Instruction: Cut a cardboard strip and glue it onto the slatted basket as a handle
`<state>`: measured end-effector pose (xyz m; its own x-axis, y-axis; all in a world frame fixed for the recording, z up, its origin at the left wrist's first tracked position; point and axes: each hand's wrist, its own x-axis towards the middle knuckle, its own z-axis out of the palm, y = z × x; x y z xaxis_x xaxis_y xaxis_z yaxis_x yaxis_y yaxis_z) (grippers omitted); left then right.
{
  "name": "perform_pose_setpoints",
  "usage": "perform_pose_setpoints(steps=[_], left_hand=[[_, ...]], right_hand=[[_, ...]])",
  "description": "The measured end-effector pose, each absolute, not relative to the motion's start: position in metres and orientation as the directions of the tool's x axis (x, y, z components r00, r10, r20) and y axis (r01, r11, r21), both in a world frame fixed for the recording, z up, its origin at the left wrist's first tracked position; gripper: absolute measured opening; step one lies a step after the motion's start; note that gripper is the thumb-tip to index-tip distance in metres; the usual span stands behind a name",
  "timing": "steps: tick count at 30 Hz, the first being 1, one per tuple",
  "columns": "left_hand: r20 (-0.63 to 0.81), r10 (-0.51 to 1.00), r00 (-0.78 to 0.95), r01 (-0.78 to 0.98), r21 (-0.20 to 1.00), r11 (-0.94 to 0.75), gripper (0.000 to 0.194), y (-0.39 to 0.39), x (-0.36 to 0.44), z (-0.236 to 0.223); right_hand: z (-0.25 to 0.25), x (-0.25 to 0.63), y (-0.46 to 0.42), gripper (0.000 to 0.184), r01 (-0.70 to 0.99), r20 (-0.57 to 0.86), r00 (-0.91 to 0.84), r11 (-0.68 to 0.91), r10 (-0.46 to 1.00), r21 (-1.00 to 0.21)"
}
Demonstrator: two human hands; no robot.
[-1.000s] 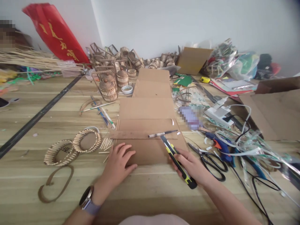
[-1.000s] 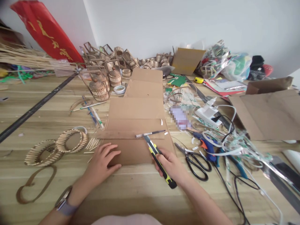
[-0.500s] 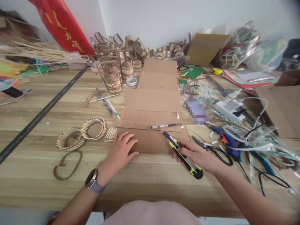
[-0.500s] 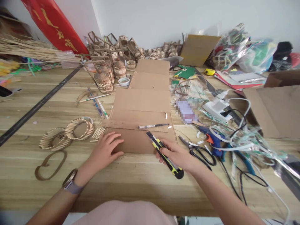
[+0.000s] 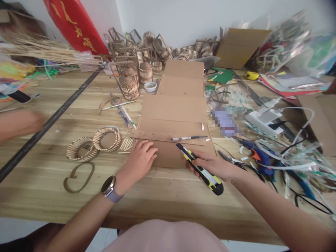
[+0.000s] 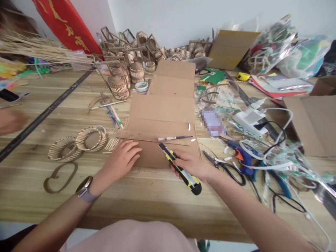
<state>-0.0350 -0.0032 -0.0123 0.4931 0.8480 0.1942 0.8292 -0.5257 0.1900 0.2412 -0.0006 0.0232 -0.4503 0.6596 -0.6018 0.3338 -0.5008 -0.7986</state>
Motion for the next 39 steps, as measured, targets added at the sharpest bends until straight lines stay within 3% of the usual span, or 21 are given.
perform_pose_setpoints(steps=[11, 16, 20, 25, 29, 39], left_hand=[[0.200, 0.840, 0.505, 0.828, 0.163, -0.536, 0.024, -0.004, -0.030, -0.018], [0.257, 0.818, 0.514, 0.815, 0.151, -0.559, 0.024, 0.003, -0.026, -0.017], [0.306, 0.818, 0.488, 0.822, 0.155, -0.548, 0.027, 0.012, -0.016, -0.018], [0.293, 0.789, 0.540, 0.785, 0.163, -0.598, 0.035, 0.028, 0.003, -0.024], [0.255, 0.781, 0.570, 0.769, 0.168, -0.616, 0.039, 0.038, 0.015, -0.031], [0.200, 0.783, 0.589, 0.783, 0.097, -0.614, 0.048, 0.040, 0.019, -0.044]], right_hand=[[0.022, 0.245, -0.002, 0.022, 0.325, -0.577, -0.459, -0.477, 0.675, -0.817], [0.027, 0.247, 0.004, 0.019, 0.528, -0.551, -0.529, -0.257, 0.645, -0.809], [0.037, 0.239, 0.012, 0.021, 0.732, -0.503, -0.546, 0.090, 0.670, -0.676], [0.043, 0.224, 0.017, 0.025, 0.796, -0.428, -0.596, 0.431, 0.680, -0.425], [0.040, 0.216, 0.017, 0.025, 0.822, -0.469, -0.569, 0.491, 0.676, -0.290], [0.031, 0.212, 0.017, 0.026, 0.794, -0.422, -0.607, 0.539, 0.673, -0.282]])
